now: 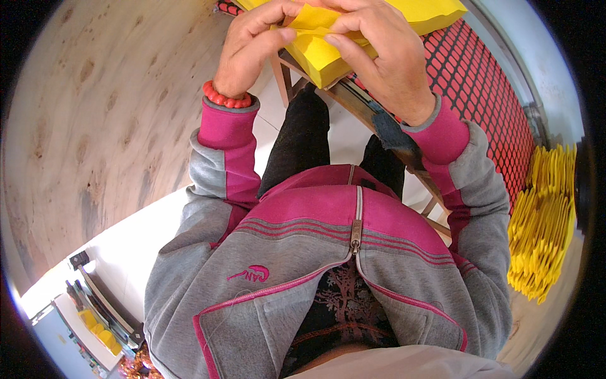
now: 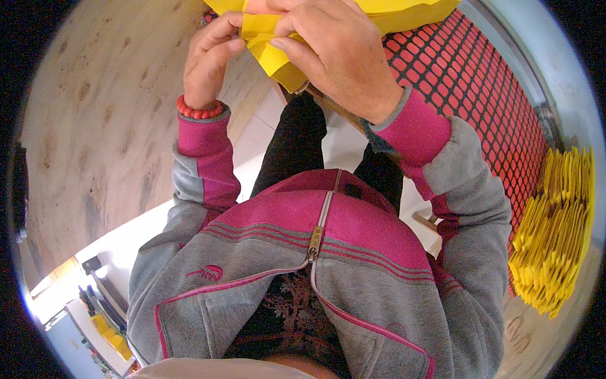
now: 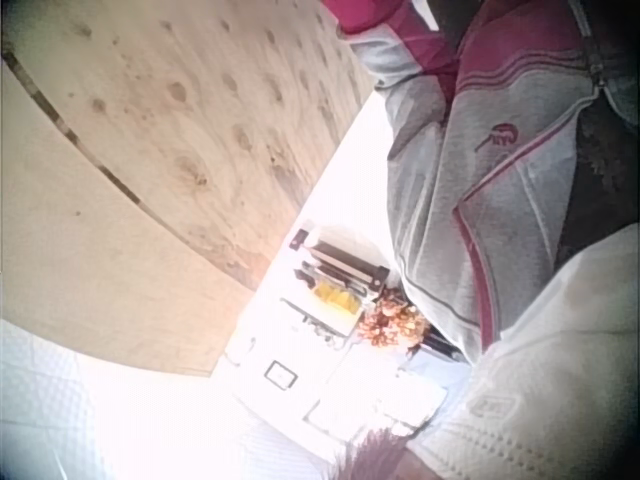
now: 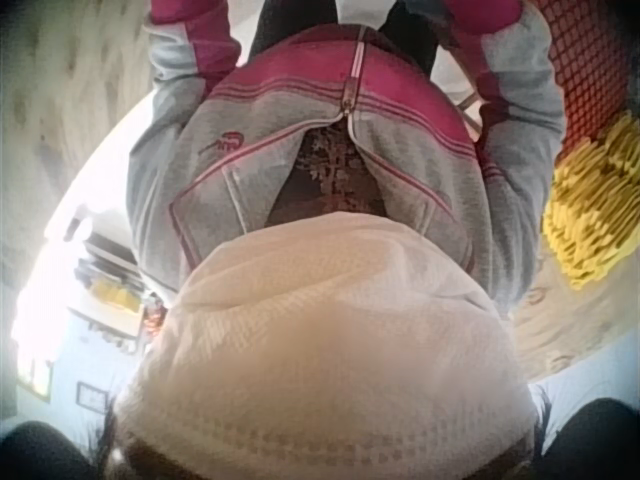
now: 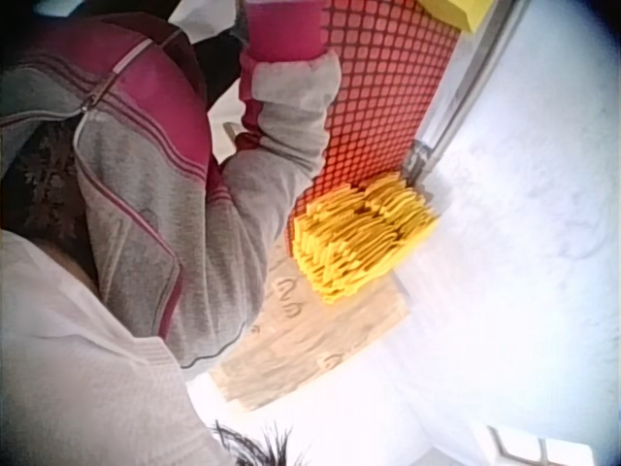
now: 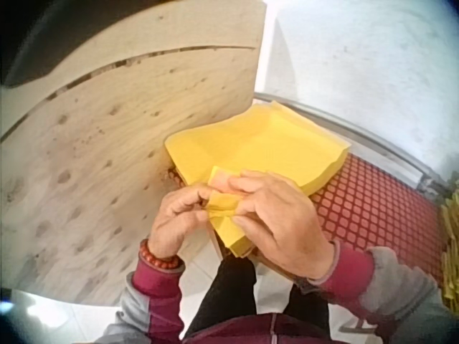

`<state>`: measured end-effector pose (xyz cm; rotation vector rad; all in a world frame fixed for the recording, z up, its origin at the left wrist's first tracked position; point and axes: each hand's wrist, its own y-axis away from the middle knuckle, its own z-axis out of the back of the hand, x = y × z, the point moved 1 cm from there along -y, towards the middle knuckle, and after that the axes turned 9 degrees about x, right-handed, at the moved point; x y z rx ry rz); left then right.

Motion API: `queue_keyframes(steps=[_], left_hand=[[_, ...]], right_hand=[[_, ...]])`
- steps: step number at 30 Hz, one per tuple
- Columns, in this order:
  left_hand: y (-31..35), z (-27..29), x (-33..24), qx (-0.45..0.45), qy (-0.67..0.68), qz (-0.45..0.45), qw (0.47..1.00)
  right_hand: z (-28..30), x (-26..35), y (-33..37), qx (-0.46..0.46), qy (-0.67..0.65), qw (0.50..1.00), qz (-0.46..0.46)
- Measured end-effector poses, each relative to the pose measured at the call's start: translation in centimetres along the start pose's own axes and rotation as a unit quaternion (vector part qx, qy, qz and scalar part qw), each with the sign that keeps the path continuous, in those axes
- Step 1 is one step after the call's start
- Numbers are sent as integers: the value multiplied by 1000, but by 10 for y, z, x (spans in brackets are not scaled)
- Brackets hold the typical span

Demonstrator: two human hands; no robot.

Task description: The person folds yellow paper sheets by hand on a patterned table, pressing creases and stacking the folded pieces. The person repeatedly picks up sheets, folds them in half, and places them on a growing stack.

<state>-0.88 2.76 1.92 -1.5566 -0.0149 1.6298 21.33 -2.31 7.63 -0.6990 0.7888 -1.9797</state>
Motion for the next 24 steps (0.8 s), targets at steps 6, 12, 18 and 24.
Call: queue_keyframes(steps=[6,12,18,24], left_hand=[[-5,-11,-3,-2,-128,-9,992],[-7,-28,2,-87,-24,-48,995],[-11,-27,6,-107,-13,-70,992],[-14,-31,6,-159,35,-64,985]], right_hand=[[-1,2,0,-18,26,999,19],[38,10,-7,-52,48,993,96],[58,69,73,179,-155,965,-113],[7,38,221,299,53,901,-310]])
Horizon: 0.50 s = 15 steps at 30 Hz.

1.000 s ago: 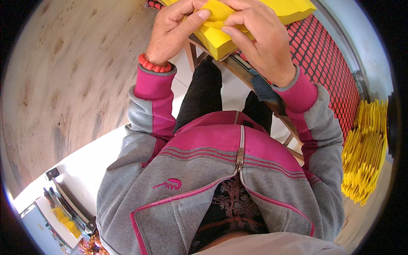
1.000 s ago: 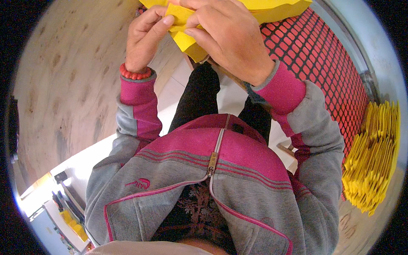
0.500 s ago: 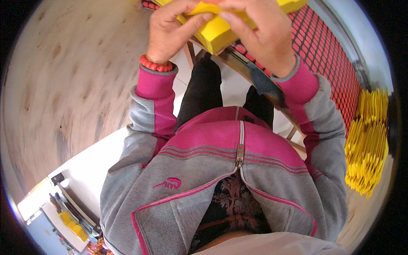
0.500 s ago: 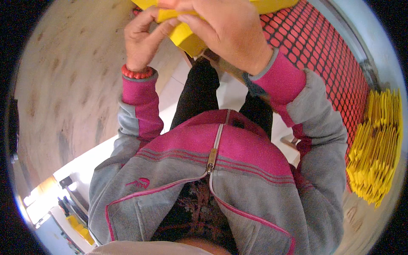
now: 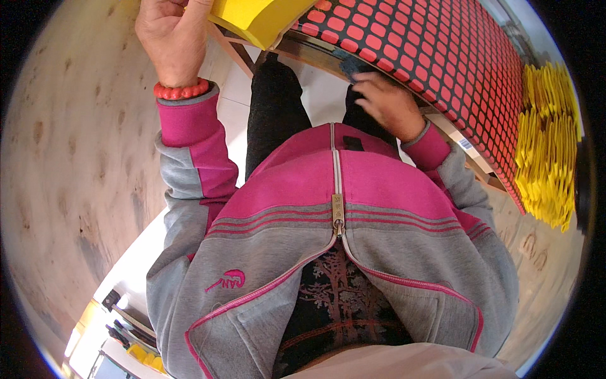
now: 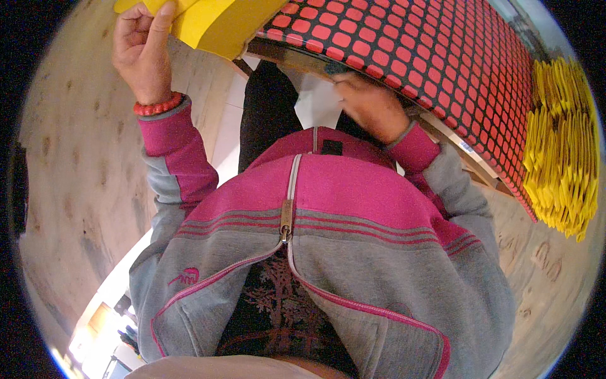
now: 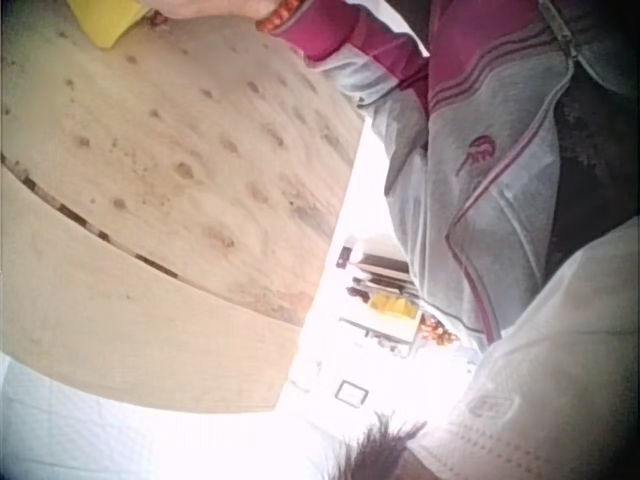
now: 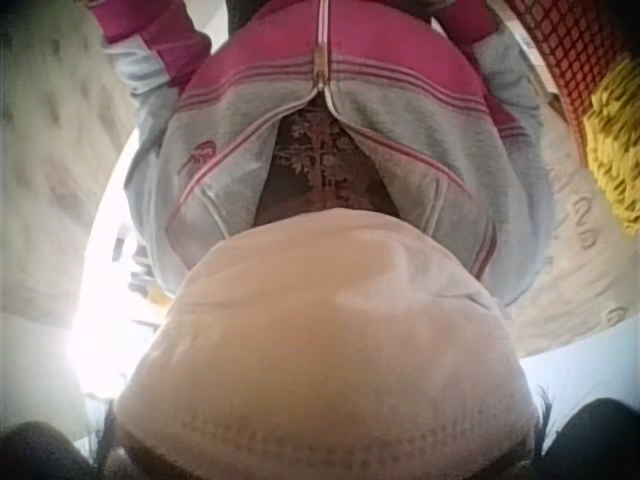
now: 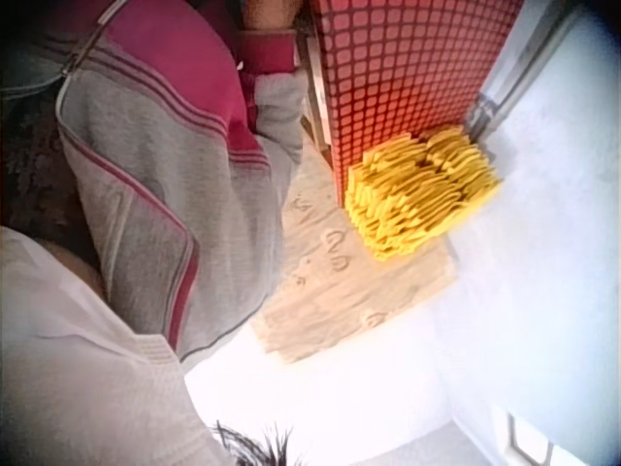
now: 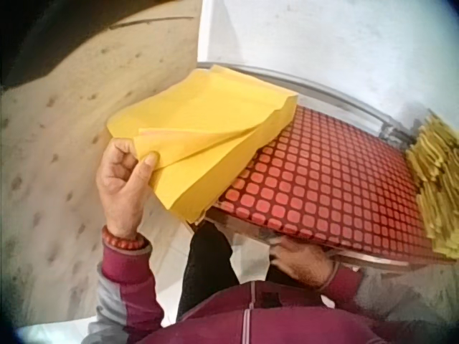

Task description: The person folds yellow paper sheets by hand on a patterned table, pressing creases and stacking the folded pieces. The person repeatedly picks up sheets, folds them in half, and places them on a growing stack.

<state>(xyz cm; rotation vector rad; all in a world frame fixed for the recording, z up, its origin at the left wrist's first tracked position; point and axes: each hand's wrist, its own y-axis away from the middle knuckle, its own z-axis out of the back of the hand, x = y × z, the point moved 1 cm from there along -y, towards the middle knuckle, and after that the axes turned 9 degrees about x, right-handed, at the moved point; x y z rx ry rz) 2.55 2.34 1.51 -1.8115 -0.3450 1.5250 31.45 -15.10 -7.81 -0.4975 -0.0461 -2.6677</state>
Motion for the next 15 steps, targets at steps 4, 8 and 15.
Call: queue_keyframes(steps=[4,8,15], left_hand=[[2,8,-3,-28,-77,56,995],[-1,16,2,-36,-77,8,996],[1,19,-4,7,-120,5,993]], right_hand=[[-35,-52,28,5,129,984,-121],[-53,-74,26,-37,157,976,-143],[-54,-78,16,-27,66,985,-159]])
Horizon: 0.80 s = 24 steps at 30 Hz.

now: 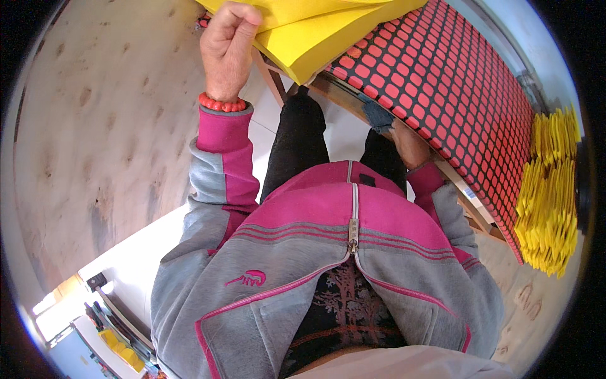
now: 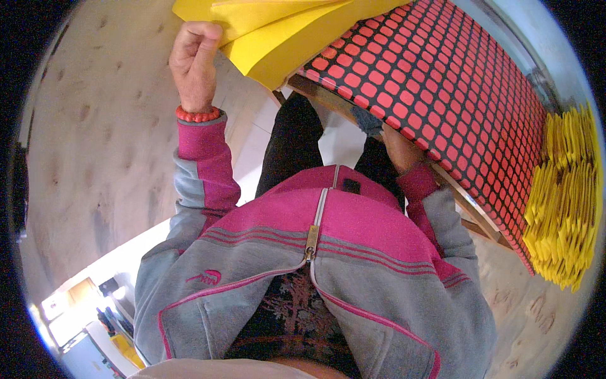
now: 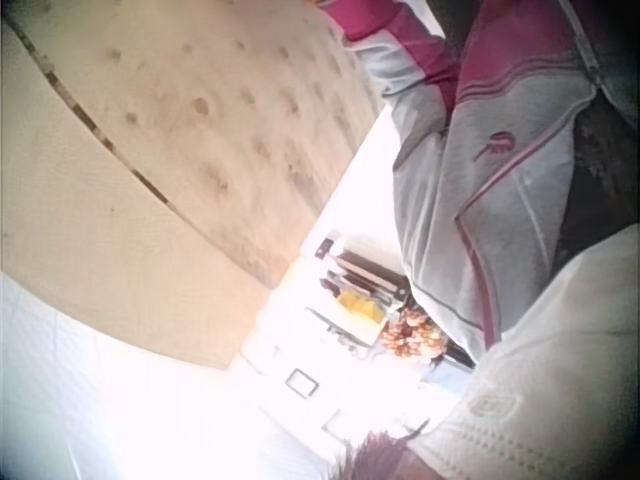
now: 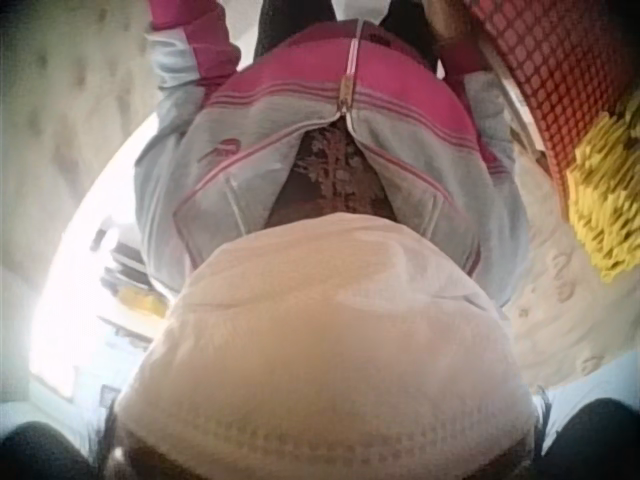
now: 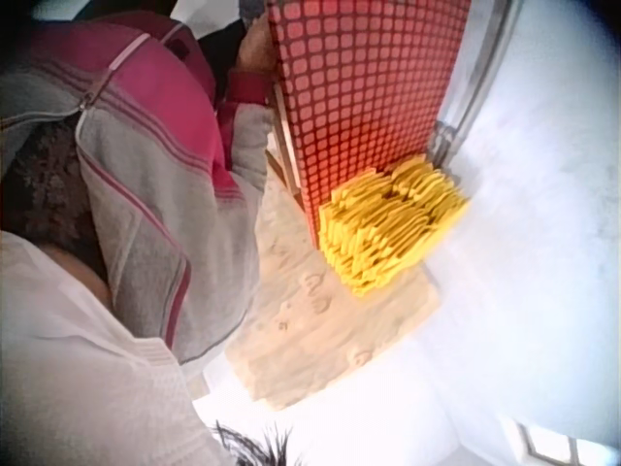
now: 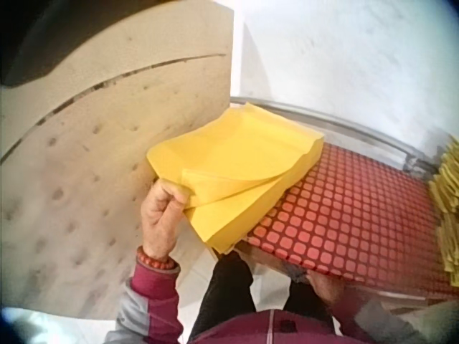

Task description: The person folds yellow paper sheets by hand on a patterned table, pressing creases and stacking the folded pieces. The person repeatedly picks up sheets, folds them in half, and places them on a growing stack.

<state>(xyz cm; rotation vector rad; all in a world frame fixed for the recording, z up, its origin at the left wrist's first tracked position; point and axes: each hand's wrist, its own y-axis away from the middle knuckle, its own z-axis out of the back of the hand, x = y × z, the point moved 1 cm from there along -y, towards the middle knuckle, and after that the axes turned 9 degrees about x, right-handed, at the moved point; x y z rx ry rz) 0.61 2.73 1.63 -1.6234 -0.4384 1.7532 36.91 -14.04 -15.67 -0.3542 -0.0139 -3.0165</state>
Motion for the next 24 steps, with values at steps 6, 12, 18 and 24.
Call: queue_keyframes(steps=[6,12,18,24], left_hand=[[0,1,-15,123,-28,-7,992],[-2,10,-19,194,-60,27,979],[-6,10,-19,237,-75,16,969],[-8,16,-13,254,-72,21,964]], right_hand=[[52,51,14,30,-16,998,59],[152,124,1,-4,-80,938,339],[203,172,-76,-202,-68,872,440],[203,190,-114,-236,-19,848,474]])
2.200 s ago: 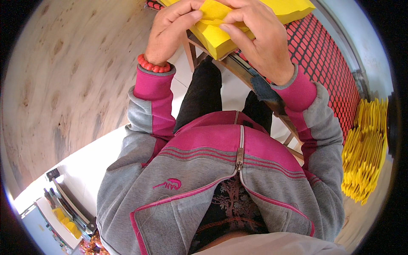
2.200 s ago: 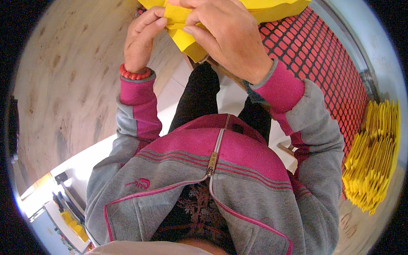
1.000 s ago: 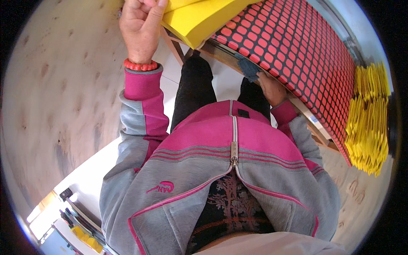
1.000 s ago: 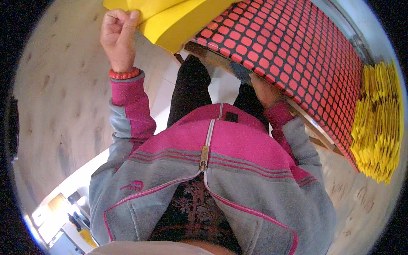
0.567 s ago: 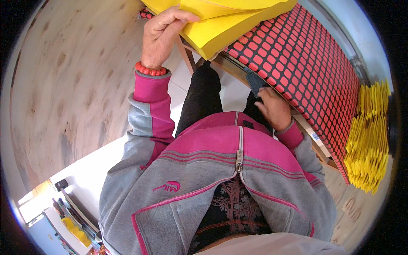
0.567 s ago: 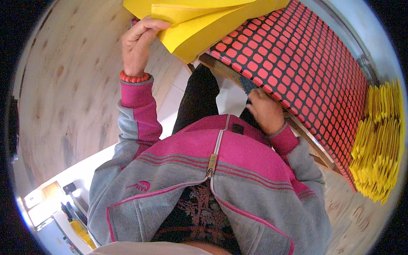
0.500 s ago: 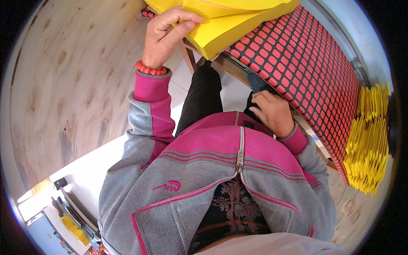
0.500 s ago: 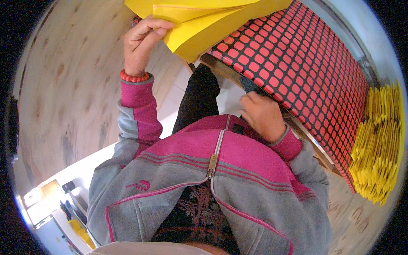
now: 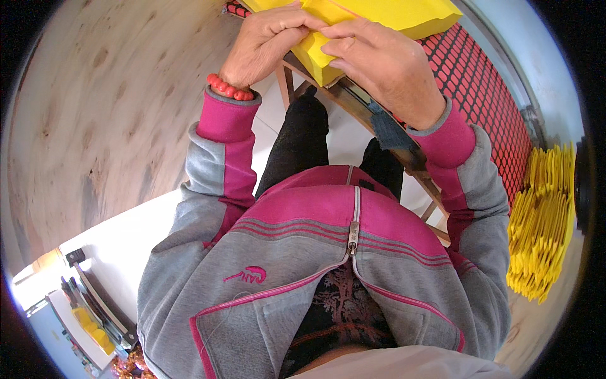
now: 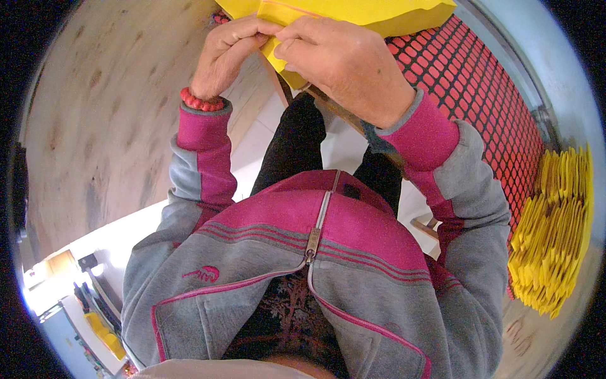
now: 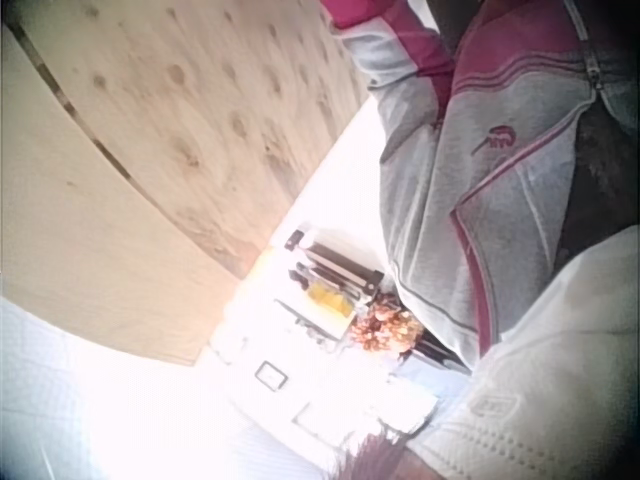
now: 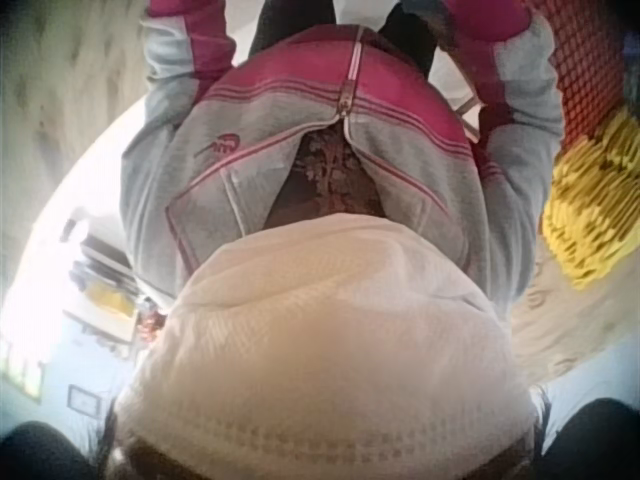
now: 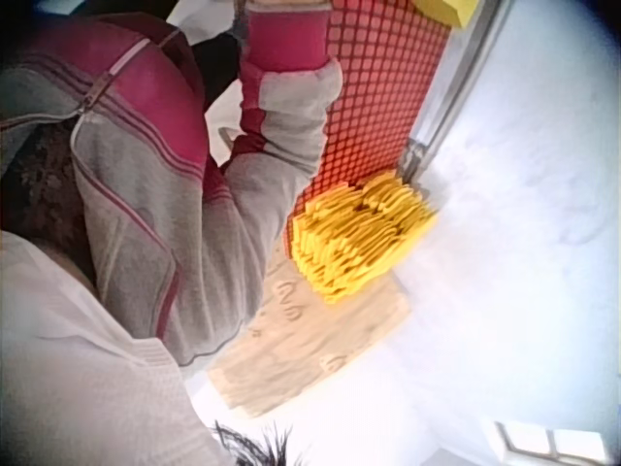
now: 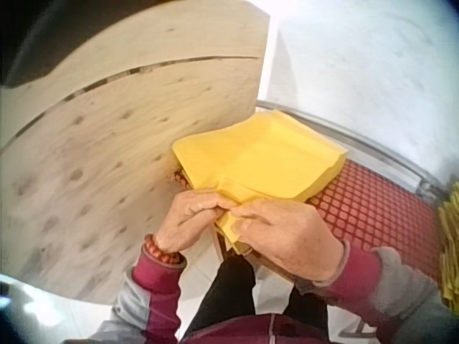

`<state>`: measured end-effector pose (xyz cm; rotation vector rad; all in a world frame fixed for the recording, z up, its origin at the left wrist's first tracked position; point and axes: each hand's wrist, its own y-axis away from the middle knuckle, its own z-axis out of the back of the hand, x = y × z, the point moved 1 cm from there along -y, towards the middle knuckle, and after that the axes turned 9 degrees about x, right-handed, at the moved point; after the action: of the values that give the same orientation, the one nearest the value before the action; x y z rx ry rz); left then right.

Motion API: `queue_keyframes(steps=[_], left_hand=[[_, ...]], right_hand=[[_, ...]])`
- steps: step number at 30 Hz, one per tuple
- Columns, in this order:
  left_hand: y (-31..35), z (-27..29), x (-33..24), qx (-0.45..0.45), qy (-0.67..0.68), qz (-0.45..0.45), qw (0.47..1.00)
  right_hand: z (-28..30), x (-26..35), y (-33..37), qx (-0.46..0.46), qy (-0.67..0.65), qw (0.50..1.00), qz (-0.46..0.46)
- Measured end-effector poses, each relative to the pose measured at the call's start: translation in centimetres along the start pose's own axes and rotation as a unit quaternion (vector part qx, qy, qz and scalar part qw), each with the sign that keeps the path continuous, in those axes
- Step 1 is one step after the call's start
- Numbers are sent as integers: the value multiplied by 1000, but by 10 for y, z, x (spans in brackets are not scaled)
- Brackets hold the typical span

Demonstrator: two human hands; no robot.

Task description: The person folds yellow paper sheets by hand on a patterned table, pressing creases and stacking the folded pieces. The person repeatedly picks up sheets, folds them in half, and places them on a growing stack.

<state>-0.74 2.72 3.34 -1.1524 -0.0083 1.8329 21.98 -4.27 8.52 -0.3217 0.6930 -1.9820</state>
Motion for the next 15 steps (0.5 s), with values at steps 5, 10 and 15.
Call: queue_keyframes(steps=[5,10,15], left_hand=[[2,3,0,2,19,42,999],[2,3,-4,-10,54,42,998],[2,7,-5,22,77,-1,997]], right_hand=[[-7,-6,2,8,6,1000,-1],[-20,-8,5,-33,-29,999,-29],[-23,-9,6,-42,-131,987,-84]])
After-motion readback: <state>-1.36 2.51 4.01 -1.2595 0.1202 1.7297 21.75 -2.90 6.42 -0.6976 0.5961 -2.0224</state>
